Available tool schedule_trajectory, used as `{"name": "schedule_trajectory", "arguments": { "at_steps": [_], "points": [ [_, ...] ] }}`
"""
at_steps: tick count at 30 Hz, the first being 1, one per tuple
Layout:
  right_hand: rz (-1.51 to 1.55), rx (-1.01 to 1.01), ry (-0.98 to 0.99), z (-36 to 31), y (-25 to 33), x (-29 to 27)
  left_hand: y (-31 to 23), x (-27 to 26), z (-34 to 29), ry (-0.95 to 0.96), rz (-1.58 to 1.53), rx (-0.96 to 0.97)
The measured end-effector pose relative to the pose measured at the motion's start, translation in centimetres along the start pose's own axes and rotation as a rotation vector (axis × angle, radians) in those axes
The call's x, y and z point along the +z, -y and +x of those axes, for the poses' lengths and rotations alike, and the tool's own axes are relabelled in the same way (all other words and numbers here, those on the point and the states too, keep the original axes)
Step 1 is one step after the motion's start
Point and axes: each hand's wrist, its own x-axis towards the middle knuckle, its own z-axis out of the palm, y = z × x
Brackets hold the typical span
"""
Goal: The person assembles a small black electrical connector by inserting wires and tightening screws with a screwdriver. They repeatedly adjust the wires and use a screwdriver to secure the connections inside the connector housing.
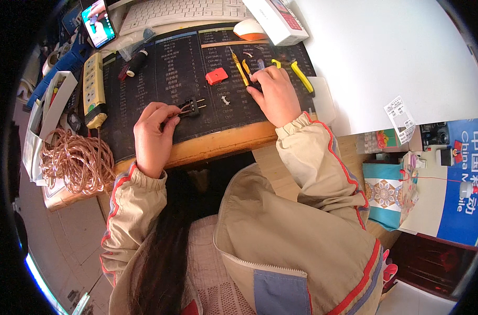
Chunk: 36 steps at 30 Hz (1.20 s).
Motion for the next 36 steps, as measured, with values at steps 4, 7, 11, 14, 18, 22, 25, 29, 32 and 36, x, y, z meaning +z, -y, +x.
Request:
{"name": "schedule_trajectory", "arguments": {
  "at_steps": [4, 7, 11, 14, 18, 22, 25, 29, 32, 36],
  "points": [
    [-0.083, 0.005, -0.114, -0.5, -0.8, -1.0, -0.5, -0.3, 0.3, 0.021, -0.046, -0.036],
    [-0.097, 0.133, -0.038, -1.7, -1.3, -1.4, -0.8, -0.5, 0.3, 0.055, -0.046, -0.097],
    [-0.092, 0.144, -0.086, -2.3, -0.7, -1.4, -0.5, 0.1, 0.4, 0.012, -0.012, -0.071],
    [-0.111, 0.017, -0.176, -0.7, 0.0, -1.1, -0.1, 0.4, 0.3, -0.038, -0.008, -0.058],
    [0.028, 0.118, 0.104, 3.8, 1.1, 0.4, 0.2, 0.6, -0.1, -0.074, 0.002, -0.074],
    [-0.158, 0.117, 0.352, 5.7, 2.6, 1.2, 0.5, 0.2, -0.2, -0.053, -0.074, -0.076],
    [-0.020, 0.118, 0.293, 4.8, 2.1, 0.0, 0.6, 0.0, -0.4, -0.051, -0.112, -0.079],
    [-0.287, 0.239, 0.139, 3.7, -1.4, -1.3, 0.6, -0.2, -0.4, -0.055, -0.121, -0.059],
    [-0.307, 0.282, 0.291, 3.6, -2.6, -1.1, 0.8, -0.1, -0.4, -0.043, -0.170, -0.075],
    [-0.040, 0.471, 0.143, 5.1, 0.4, -4.1, 1.1, 0.2, -0.3, -0.070, -0.118, -0.032]
  ]
}}
